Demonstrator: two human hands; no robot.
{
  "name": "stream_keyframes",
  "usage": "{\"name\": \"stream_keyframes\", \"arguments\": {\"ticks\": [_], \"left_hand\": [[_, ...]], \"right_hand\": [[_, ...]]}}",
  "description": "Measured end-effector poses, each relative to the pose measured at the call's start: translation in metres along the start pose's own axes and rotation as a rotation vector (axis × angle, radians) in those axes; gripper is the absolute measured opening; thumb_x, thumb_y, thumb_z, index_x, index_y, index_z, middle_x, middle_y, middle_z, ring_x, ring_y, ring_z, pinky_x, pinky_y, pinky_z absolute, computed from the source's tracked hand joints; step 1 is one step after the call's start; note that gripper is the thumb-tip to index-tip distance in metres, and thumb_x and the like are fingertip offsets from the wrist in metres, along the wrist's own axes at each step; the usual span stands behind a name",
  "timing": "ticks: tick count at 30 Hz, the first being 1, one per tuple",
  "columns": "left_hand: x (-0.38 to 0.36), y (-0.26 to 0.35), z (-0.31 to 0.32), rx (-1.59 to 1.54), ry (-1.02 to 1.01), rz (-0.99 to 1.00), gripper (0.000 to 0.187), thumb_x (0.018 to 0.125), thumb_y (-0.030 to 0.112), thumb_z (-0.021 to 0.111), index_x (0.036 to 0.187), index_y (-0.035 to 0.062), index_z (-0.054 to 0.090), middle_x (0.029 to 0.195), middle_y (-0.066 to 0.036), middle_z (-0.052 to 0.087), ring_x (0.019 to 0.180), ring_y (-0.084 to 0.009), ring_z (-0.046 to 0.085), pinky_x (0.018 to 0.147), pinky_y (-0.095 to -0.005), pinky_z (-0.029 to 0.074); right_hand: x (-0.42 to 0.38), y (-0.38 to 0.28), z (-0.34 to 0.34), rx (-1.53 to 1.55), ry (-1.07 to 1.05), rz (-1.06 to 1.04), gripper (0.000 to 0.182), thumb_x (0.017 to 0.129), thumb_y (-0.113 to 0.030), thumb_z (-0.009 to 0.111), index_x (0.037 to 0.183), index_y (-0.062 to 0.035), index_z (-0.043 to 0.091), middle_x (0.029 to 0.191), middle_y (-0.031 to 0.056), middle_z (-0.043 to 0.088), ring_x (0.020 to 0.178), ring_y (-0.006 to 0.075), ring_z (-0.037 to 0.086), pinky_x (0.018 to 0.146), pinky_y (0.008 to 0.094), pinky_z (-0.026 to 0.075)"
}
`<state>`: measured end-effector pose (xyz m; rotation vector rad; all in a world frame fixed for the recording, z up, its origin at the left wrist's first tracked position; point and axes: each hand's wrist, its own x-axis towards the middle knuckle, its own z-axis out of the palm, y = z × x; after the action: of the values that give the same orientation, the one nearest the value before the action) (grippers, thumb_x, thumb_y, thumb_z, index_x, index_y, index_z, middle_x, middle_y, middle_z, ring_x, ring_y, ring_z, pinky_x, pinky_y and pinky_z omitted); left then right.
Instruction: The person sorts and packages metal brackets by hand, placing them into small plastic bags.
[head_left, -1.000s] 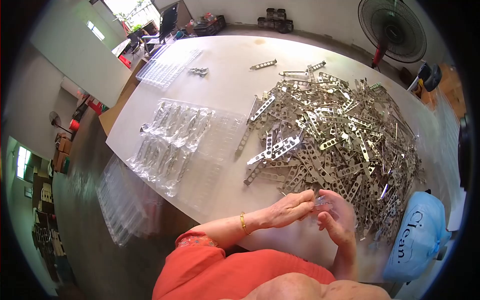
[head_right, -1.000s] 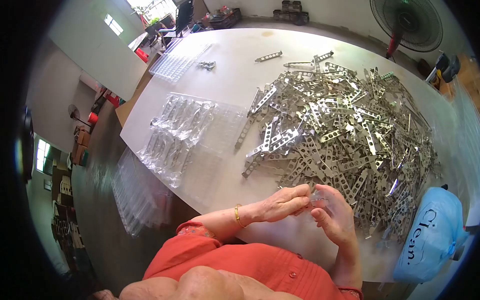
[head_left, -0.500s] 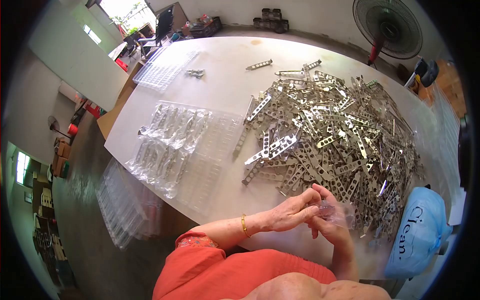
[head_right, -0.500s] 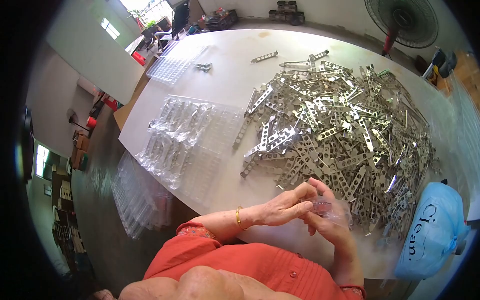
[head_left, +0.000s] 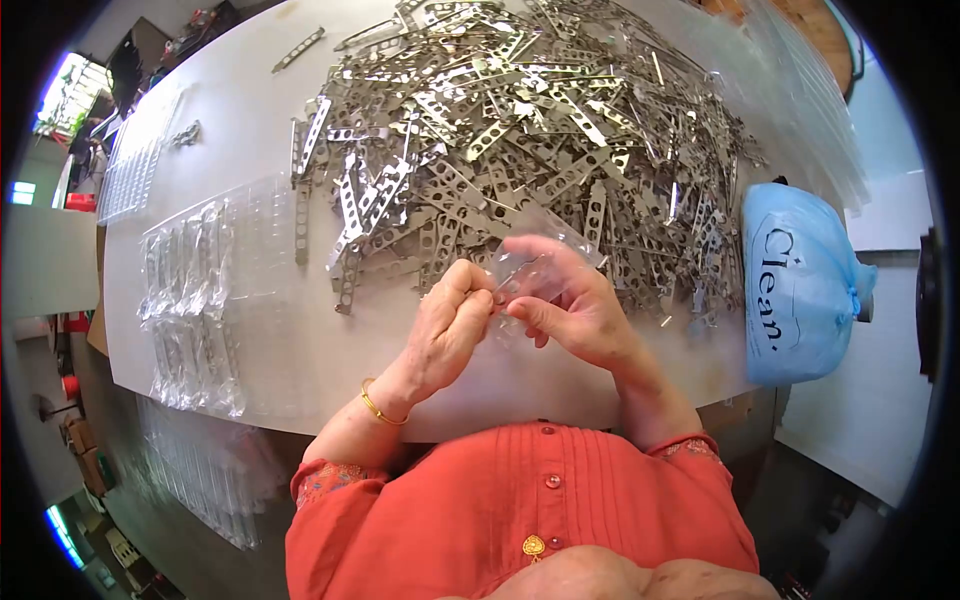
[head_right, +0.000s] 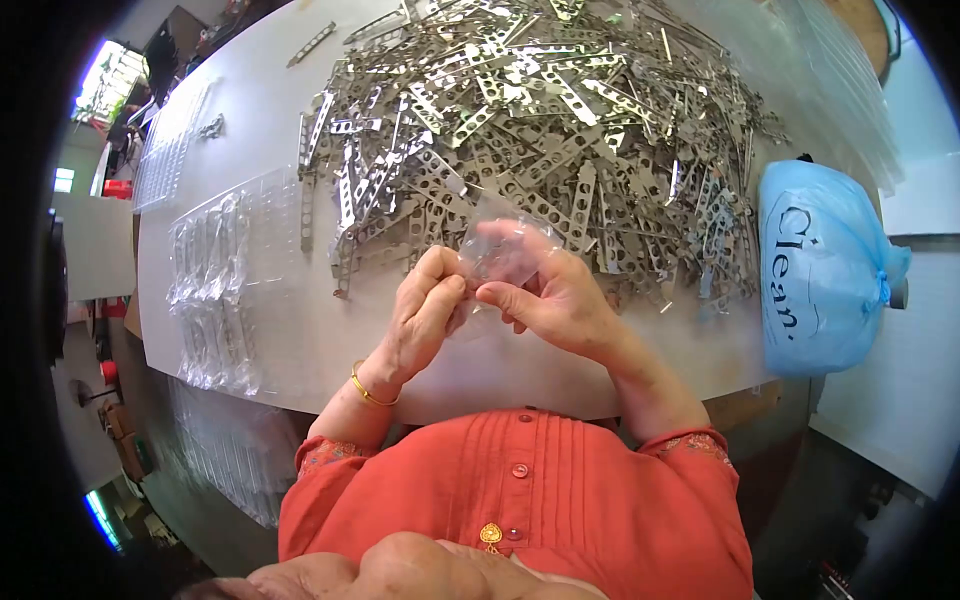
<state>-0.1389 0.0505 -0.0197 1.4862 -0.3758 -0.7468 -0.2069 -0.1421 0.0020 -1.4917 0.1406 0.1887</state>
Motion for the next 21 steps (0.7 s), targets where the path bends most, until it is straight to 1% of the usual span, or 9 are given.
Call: {"name": "stream_keyframes", "arguments": {"ticks": [3,5,6,8,9,11,15,17,21], "left_hand": [[-0.001,0.004,0.0,-0.003,-0.011,-0.036,0.013,0.099,0.012,0.045,0.095,0.0022,0.052,0.078,-0.002,0.056,0.065,-0.0083,0.048,0.058,-0.0272,0.042],[-0.002,0.006,-0.002,0.052,-0.065,-0.053,0.012,0.1,0.011,0.044,0.102,0.0024,0.051,0.085,-0.005,0.058,0.067,-0.0089,0.05,0.06,-0.027,0.043],[-0.002,0.007,-0.001,0.052,-0.071,-0.054,0.012,0.1,0.011,0.044,0.102,0.0024,0.051,0.085,-0.005,0.058,0.067,-0.0089,0.05,0.06,-0.027,0.043],[-0.003,0.009,0.002,-0.004,-0.117,-0.009,0.017,0.1,0.012,0.042,0.113,0.0018,0.047,0.094,-0.008,0.06,0.072,-0.0105,0.055,0.064,-0.0275,0.048],[-0.003,0.006,0.004,-0.004,-0.121,-0.01,0.017,0.1,0.012,0.042,0.113,0.0018,0.047,0.094,-0.008,0.06,0.072,-0.0105,0.055,0.064,-0.0275,0.048],[-0.002,-0.005,0.008,-0.083,-0.148,0.111,0.026,0.104,0.019,0.044,0.122,0.0004,0.043,0.099,-0.01,0.061,0.08,-0.0135,0.06,0.071,-0.0287,0.051],[-0.004,0.008,0.014,-0.138,-0.157,0.03,0.03,0.107,0.027,0.045,0.121,0.0004,0.046,0.091,-0.006,0.061,0.073,-0.0109,0.058,0.07,-0.0258,0.05],[-0.003,0.012,0.011,-0.016,-0.232,0.079,0.023,0.107,0.023,0.047,0.113,0.0004,0.051,0.089,-0.005,0.061,0.072,-0.0112,0.059,0.069,-0.0264,0.051],[-0.003,-0.005,0.007,0.055,-0.204,0.137,0.018,0.107,0.018,0.046,0.105,0.0009,0.053,0.085,-0.005,0.061,0.073,-0.0118,0.061,0.068,-0.0268,0.051]], "right_hand": [[-0.001,0.004,0.0,0.095,-0.036,0.012,0.058,0.094,-0.01,0.071,0.146,-0.0081,0.044,0.087,0.0048,0.066,0.062,0.0096,0.06,0.053,0.0236,0.052],[-0.001,0.006,0.0,0.125,-0.095,0.008,0.059,0.094,-0.006,0.069,0.147,-0.008,0.042,0.087,0.0048,0.065,0.06,0.0094,0.059,0.051,0.0243,0.051],[-0.001,0.005,0.001,0.126,-0.089,0.009,0.059,0.094,-0.006,0.069,0.147,-0.008,0.042,0.087,0.0048,0.065,0.06,0.0094,0.059,0.051,0.0243,0.051],[0.0,0.001,0.001,0.186,-0.147,0.105,0.064,0.095,-0.005,0.067,0.15,-0.007,0.036,0.086,0.0048,0.063,0.059,0.0092,0.059,0.049,0.0244,0.049],[0.0,-0.001,0.001,0.187,-0.143,0.106,0.064,0.095,-0.005,0.067,0.15,-0.007,0.036,0.086,0.0048,0.063,0.059,0.0092,0.059,0.049,0.0244,0.049],[0.0,-0.005,0.002,0.153,-0.203,0.191,0.071,0.095,-0.007,0.067,0.154,-0.0064,0.029,0.085,0.0053,0.063,0.058,0.0094,0.058,0.048,0.0244,0.048],[0.0,-0.004,0.001,0.136,-0.228,0.208,0.072,0.095,-0.014,0.067,0.155,-0.0075,0.028,0.081,0.0063,0.063,0.054,0.0107,0.057,0.045,0.0253,0.047],[0.001,0.003,0.002,0.11,-0.255,0.223,0.073,0.095,-0.013,0.066,0.155,-0.007,0.026,0.079,0.0066,0.063,0.053,0.0111,0.057,0.044,0.0261,0.047],[-0.001,-0.001,0.003,0.138,-0.276,0.265,0.074,0.094,-0.015,0.068,0.156,-0.0081,0.026,0.08,0.0071,0.064,0.054,0.0113,0.058,0.045,0.0262,0.047]]}}
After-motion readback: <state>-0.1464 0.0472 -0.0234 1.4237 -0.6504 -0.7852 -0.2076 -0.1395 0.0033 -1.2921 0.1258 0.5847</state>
